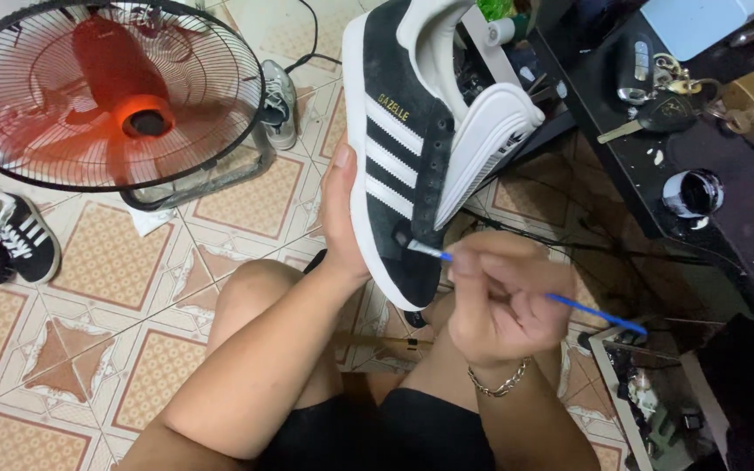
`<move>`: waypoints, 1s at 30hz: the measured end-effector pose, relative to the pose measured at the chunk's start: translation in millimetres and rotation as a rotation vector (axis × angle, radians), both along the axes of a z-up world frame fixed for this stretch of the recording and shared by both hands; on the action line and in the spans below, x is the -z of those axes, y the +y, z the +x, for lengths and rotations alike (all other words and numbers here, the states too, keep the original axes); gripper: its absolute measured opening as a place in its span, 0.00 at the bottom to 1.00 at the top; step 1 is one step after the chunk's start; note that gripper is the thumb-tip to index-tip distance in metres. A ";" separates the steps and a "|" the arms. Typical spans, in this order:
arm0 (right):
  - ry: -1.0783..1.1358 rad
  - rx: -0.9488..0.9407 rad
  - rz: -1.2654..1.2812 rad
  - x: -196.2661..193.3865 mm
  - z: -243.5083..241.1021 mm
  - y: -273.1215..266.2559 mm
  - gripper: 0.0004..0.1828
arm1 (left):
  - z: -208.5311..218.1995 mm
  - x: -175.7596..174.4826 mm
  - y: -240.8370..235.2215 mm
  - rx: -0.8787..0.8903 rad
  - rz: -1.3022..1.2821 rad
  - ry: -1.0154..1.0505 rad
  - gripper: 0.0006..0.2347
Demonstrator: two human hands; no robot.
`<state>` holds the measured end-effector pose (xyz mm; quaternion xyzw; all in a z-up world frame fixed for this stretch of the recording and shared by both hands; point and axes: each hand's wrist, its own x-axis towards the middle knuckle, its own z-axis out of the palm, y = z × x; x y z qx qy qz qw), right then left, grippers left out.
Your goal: The person paints the black suede sections of a white and black sneaker using a small blue paintbrush. They repeatedly dip the brush into a small container of black paint and apply it to the shoe's upper and toe box areas.
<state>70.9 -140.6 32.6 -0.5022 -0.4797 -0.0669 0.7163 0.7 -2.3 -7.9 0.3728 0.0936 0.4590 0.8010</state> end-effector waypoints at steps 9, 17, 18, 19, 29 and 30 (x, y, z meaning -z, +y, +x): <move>0.101 0.365 0.299 -30.7 44.9 -15.3 0.11 | 5.9 -7.4 -1.0 0.102 -0.227 -0.034 0.24; -0.113 0.765 -0.005 -41.0 117.2 -58.4 0.08 | 6.4 -17.8 -5.6 0.079 -0.091 0.015 0.25; -0.113 0.768 -0.004 -41.4 117.5 -57.5 0.08 | 6.5 -16.6 -5.9 0.083 -0.089 0.014 0.25; -0.089 0.739 -0.045 -41.7 117.7 -56.5 0.08 | 6.3 -15.3 -6.0 0.092 -0.115 0.011 0.25; -0.019 0.649 -0.060 -35.1 120.7 -58.0 0.08 | 3.5 -13.6 -7.1 0.148 -0.196 -0.006 0.24; -0.018 0.647 -0.060 -37.3 119.7 -57.0 0.08 | 4.5 -15.5 -6.9 0.146 -0.196 -0.005 0.24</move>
